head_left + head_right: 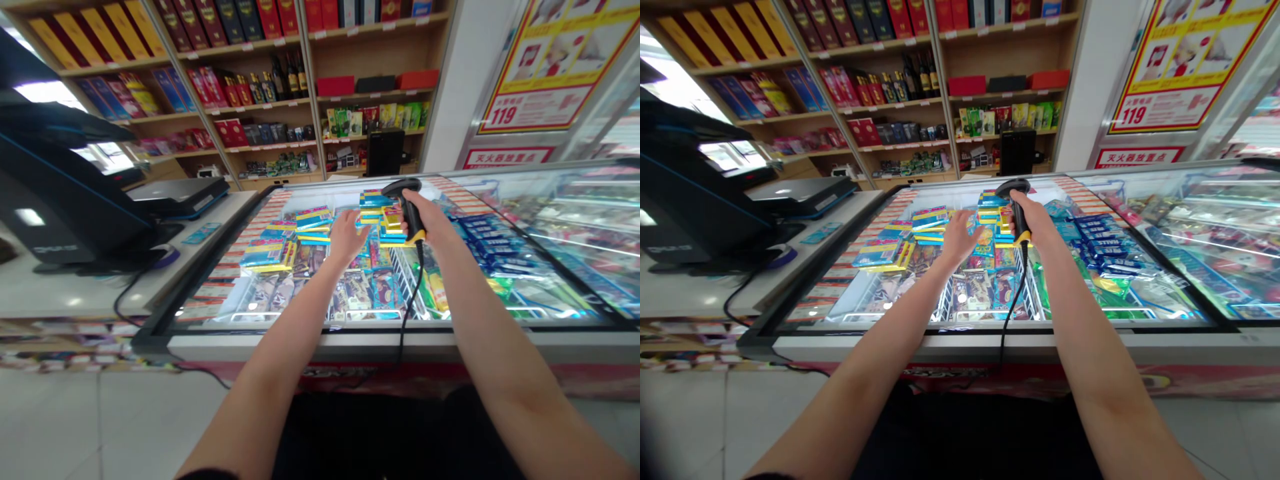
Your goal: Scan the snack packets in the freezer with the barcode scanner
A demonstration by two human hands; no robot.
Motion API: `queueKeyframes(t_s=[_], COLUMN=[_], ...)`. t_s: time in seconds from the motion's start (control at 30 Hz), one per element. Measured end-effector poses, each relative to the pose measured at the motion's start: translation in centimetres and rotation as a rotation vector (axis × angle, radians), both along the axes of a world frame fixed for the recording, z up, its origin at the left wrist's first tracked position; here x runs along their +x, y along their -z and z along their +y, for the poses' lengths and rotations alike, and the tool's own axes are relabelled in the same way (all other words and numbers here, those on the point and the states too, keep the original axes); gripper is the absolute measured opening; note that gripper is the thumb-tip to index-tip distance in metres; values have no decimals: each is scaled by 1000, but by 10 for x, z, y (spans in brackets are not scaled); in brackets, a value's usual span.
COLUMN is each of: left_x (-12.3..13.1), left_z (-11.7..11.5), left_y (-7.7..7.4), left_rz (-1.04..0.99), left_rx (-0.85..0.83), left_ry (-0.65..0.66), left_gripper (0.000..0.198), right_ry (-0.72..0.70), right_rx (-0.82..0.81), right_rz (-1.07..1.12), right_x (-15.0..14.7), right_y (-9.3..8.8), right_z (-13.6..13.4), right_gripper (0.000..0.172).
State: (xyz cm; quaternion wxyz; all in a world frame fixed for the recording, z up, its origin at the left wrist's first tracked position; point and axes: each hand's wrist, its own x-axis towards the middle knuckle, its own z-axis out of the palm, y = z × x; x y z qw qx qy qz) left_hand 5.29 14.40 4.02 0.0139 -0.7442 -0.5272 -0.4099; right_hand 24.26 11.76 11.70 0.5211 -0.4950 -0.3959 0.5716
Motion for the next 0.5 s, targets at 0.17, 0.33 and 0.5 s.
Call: queueKeyframes(t_s=[0.17,0.33,0.5], left_x=[32,36,32], left_z=[-9,-11,-8], left_y=[21,25,26], left_rz=[295,395,398], left_rx=[-149,-240,-252], left_ry=[84,26,17], left_gripper=[59,46,38], right_ry=[130,351,492], right_rx=[30,52,95], right_rz=[66,-13,15], right_x=[13,32,40], right_y=[1,16,26], right_z=[7,30,45], right_gripper=[31,25,20])
